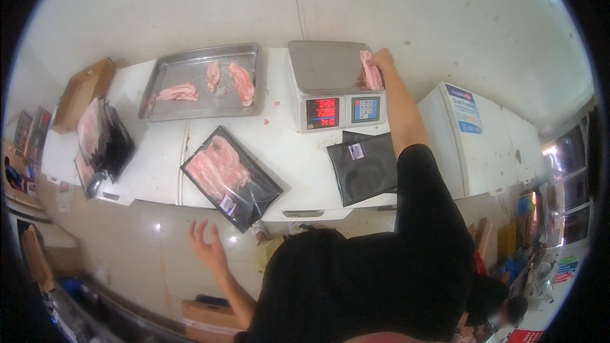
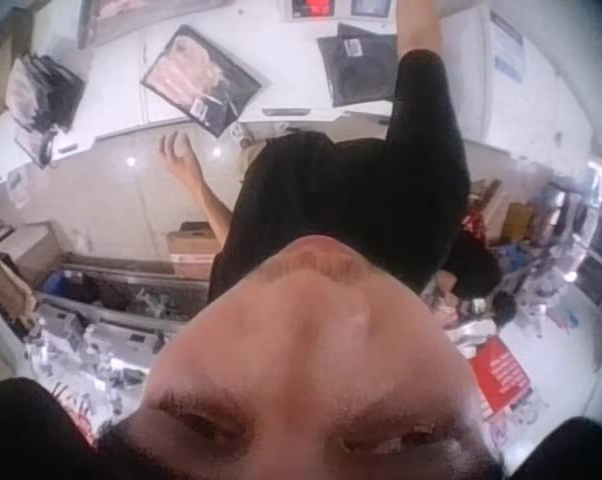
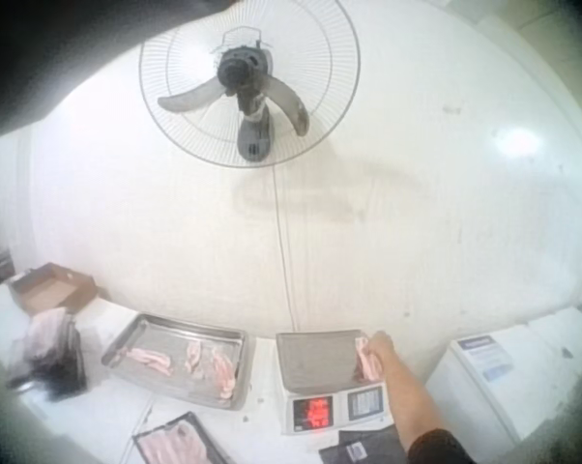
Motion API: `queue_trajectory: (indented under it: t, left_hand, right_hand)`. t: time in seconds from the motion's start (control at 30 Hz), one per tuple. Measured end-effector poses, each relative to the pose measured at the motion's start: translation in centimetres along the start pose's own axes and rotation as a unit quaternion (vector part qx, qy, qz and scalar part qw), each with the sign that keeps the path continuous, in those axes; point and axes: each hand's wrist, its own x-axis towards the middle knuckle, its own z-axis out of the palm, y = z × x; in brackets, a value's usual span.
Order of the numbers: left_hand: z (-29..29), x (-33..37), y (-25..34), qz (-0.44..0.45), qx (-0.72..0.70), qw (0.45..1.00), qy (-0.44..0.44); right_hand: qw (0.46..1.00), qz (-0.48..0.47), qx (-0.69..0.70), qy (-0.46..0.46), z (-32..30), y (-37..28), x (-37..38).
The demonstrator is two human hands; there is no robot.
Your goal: The person weighs slices of meat on a digital scale and places them into black plastic packaging trays.
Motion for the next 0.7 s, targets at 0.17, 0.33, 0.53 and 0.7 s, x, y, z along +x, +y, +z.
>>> queue_trajectory:
  t: [0.17, 0.33, 0.53, 0.7]
  left_hand:
    - [0.5, 1.4, 0.6, 0.015, 0.009, 1.0, -0.014]
    - [1.4, 2.7, 1.4, 0.033, -0.024, 0.999, -0.031]
    - [2.4, 4.7, 5.4, 0.079, -0.053, 0.993, -0.066]
    - [4.7, 5.0, 11.0, 0.056, -0.196, 0.97, -0.13]
  right_hand:
    - [0.956, 0.073, 0.252, -0.132, -0.2, 1.5, 1.3]
    - [0.887, 0.158, 0.4, -0.166, -0.9, 2.1, -0.7]
    - [0.808, 0.012, 0.563, -0.171, -2.9, 1.0, -4.8]
    - [0.781, -0.078, 0.595, -0.176, -5.8, -2.2, -12.0]
